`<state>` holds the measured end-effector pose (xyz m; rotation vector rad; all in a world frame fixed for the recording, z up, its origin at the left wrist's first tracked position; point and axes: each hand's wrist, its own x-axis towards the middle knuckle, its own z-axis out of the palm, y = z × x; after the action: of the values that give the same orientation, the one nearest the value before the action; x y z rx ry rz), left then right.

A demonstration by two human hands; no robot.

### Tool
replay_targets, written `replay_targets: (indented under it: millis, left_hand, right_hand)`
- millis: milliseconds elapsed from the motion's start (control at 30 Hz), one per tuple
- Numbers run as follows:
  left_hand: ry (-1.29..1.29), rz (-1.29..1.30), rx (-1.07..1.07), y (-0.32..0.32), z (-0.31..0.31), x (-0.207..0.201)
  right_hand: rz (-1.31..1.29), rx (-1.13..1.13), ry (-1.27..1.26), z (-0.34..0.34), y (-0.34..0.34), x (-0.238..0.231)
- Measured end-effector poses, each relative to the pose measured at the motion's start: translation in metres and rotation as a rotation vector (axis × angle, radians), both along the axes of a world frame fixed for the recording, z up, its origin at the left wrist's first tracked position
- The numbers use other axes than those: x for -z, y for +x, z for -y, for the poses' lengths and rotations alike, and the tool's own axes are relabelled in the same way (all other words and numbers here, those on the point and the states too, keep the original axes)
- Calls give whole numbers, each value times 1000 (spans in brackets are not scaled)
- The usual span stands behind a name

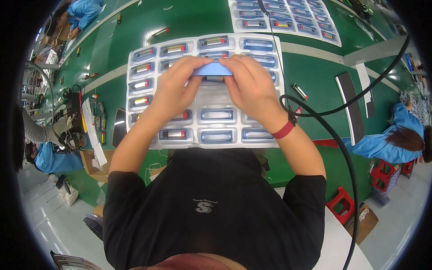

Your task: The person assembles small cylindrical components into blue plastic housings by hand, then places the assembled units into a partitioned tray.

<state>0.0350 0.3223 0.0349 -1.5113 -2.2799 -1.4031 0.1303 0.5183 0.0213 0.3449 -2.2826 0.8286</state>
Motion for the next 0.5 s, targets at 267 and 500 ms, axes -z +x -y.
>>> replay_targets:
  millis: [267, 500]
  left_hand:
    - [305, 45, 116, 10, 15, 0]
    - [219, -73, 155, 5, 18, 2]
  right_hand:
    - [-497, -69, 344, -7, 14, -18]
    - [-540, -136, 297, -8, 13, -16]
